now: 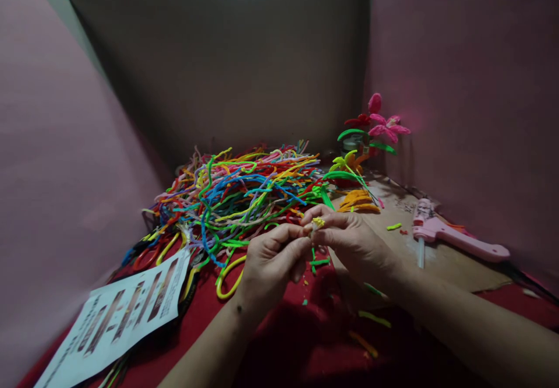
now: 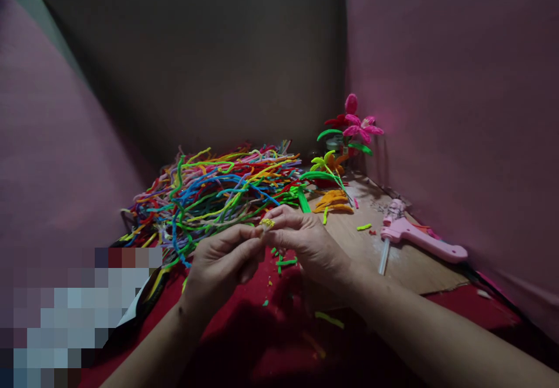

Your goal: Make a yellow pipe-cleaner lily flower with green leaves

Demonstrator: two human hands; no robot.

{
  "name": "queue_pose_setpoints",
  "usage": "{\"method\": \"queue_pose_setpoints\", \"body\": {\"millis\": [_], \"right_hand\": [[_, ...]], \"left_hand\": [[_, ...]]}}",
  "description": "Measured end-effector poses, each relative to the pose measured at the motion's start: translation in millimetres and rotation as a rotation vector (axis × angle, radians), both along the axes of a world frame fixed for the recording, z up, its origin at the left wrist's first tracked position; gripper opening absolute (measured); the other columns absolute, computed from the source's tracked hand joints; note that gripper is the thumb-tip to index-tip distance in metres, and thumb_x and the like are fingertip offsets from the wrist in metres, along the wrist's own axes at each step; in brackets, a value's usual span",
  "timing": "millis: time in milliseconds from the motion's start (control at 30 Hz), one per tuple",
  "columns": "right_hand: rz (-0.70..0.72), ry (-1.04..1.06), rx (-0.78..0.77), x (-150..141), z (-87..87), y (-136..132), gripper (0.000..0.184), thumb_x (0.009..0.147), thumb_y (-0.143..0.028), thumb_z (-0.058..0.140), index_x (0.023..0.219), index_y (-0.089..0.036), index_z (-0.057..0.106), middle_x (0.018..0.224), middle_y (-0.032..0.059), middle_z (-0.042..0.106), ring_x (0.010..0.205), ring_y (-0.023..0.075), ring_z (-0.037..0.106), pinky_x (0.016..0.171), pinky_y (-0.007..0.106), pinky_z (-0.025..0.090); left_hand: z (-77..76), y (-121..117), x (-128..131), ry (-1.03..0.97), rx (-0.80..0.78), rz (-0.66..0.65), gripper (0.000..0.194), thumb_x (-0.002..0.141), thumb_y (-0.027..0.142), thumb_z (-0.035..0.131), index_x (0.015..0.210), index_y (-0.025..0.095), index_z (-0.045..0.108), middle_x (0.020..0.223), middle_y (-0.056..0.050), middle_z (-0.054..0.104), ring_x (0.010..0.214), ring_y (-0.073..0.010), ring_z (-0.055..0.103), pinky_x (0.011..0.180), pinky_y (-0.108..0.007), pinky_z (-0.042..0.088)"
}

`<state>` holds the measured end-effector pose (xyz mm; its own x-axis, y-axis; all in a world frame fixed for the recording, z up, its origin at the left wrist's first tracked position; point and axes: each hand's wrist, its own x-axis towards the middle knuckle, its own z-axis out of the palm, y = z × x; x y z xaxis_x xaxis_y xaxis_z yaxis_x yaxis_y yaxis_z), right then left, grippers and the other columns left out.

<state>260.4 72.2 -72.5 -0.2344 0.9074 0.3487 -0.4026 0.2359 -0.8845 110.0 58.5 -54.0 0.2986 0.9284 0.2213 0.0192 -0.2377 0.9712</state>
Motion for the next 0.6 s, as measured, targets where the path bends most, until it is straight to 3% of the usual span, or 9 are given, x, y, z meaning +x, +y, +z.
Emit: {"method": "queue_pose_setpoints", "body": {"millis": [200, 333, 600], "right_hand": [[0.159, -0.028, 0.035, 2.8, 4.7, -0.9, 0.007, 0.069, -0.018, 0.069, 0.07, -0.024, 0.072, 0.093, 0.0018, 0.053, 0.091, 0.017, 0.05, 0.081, 0.034, 0.041], [0.164, -0.028, 0.038, 2.0, 6.1, -3.7, 0.006, 0.067, -0.017, 0.07, 0.067, -0.022, 0.072, 0.09, 0.0018, 0.054, 0.091, 0.0172, 0.05, 0.083, 0.034, 0.04], [0.085, 0.121, -0.009, -5.7, 0.4, -0.4, 0.003, 0.069, -0.021, 0.069, 0.067, -0.021, 0.07, 0.091, 0.0014, 0.052, 0.081, 0.0141, 0.05, 0.07, 0.03, 0.041]], "left_hand": [[1.8, 3.7, -9.6, -0.062, -0.111, -0.212, 0.012, 0.079, 0.023, 0.059, 0.073, 0.014, 0.062, 0.048, 0.004, 0.049, 0.033, -0.0016, 0.038, 0.037, -0.016, 0.022], [0.4, 7.3, -12.9, -0.065, -0.088, -0.3, 0.014, 0.08, 0.022, 0.057, 0.07, 0.012, 0.061, 0.049, 0.002, 0.052, 0.035, -0.0025, 0.042, 0.038, -0.016, 0.027], [-2.8, 7.2, -5.6, -0.175, -0.115, -0.197, 0.011, 0.077, 0.024, 0.061, 0.075, 0.013, 0.061, 0.054, 0.003, 0.052, 0.04, -0.0013, 0.038, 0.04, -0.014, 0.028]]}}
